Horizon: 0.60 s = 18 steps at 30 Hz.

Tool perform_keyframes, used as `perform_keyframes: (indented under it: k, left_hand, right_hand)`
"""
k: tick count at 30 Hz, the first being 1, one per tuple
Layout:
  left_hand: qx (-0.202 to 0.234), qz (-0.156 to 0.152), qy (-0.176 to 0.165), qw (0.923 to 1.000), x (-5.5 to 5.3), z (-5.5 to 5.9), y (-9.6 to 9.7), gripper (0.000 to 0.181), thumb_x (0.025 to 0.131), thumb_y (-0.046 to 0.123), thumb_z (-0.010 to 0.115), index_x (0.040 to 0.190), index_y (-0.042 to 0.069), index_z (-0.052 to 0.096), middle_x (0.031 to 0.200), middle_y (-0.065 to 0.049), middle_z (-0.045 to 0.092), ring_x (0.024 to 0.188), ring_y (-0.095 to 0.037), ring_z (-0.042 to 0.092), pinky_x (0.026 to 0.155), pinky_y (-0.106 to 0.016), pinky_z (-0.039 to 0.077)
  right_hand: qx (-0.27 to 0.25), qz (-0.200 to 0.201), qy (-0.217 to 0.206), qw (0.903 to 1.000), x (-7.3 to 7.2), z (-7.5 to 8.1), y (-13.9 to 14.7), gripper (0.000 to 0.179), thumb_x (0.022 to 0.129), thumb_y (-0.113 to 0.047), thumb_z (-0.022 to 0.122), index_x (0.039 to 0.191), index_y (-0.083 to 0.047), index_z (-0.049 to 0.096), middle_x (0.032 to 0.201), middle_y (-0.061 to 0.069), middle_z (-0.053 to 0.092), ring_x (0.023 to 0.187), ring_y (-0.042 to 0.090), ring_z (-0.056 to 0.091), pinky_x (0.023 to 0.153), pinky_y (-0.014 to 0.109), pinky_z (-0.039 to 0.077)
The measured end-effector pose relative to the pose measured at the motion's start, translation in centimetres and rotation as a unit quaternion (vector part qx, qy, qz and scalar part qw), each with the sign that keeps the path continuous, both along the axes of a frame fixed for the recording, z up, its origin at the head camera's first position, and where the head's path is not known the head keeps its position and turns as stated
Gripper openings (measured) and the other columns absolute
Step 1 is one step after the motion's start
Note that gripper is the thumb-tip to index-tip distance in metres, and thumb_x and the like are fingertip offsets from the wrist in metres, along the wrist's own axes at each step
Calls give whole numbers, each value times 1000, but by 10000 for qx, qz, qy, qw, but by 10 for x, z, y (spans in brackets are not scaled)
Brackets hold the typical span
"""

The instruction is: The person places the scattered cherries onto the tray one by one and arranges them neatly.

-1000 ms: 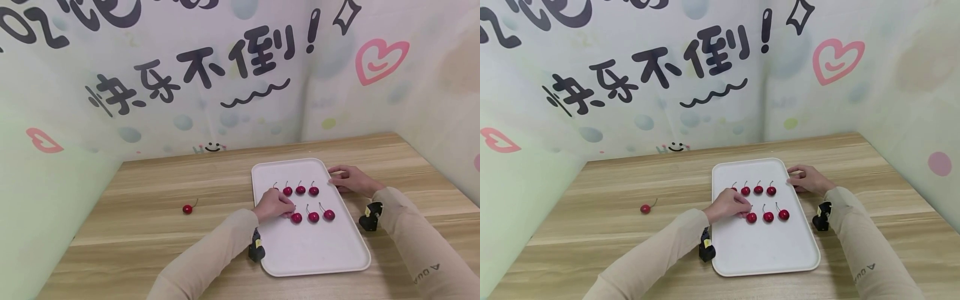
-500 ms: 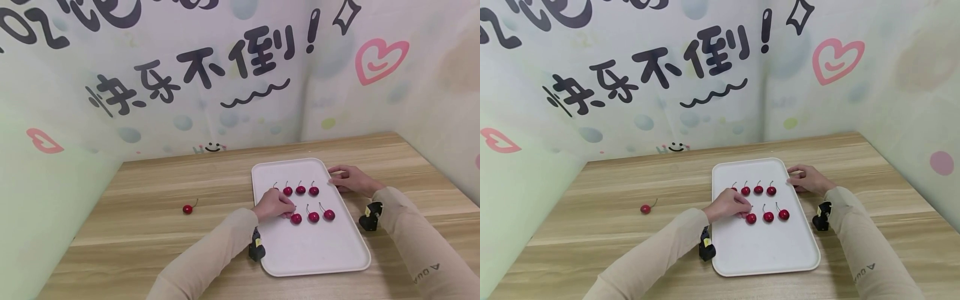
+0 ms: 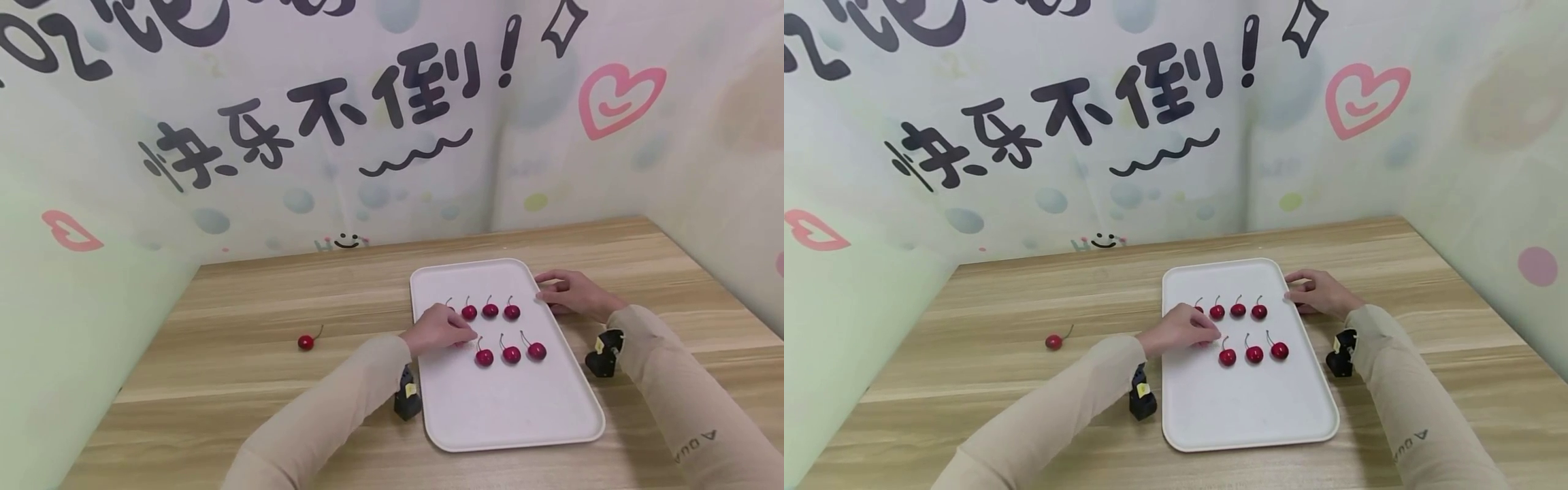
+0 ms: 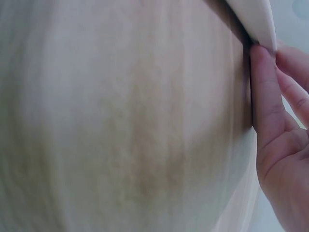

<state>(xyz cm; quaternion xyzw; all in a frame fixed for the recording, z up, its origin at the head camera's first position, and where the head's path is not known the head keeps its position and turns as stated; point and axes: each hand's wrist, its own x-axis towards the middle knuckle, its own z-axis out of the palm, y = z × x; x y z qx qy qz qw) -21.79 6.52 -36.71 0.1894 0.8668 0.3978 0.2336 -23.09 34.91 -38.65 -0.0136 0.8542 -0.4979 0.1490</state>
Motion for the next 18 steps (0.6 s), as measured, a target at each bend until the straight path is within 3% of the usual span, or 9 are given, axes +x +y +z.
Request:
perform_keyframes:
  k: [7, 13, 18]
  left_hand:
    - [117, -250, 101, 9996, -3, 13, -22, 17, 83, 21, 62, 91, 7, 68, 80, 0, 59, 70, -13, 52, 58, -22, 44]
    - [170, -441, 344, 9983, 2, 7, -48, 14, 83, 20, 62, 90, 9, 66, 81, 4, 59, 73, -10, 51, 62, -20, 44]
    - [306, -477, 752, 9956, 8, 3, -74, 14, 85, 19, 60, 91, 9, 66, 82, 5, 59, 75, -9, 52, 66, -21, 45]
  right_hand:
    - [21, 5, -5, 10000, 0, 1, 0, 55, 86, -18, 58, 128, 7, 34, 109, 28, 52, 87, 24, 61, 75, 35, 49]
    - [37, 17, 4, 10000, 0, 1, -1, 56, 86, -19, 59, 128, 8, 34, 108, 27, 52, 86, 24, 61, 74, 34, 49]
    - [-9, -1, -7, 10000, -1, -1, 0, 56, 85, -19, 60, 127, 8, 34, 108, 28, 52, 87, 24, 61, 74, 35, 49]
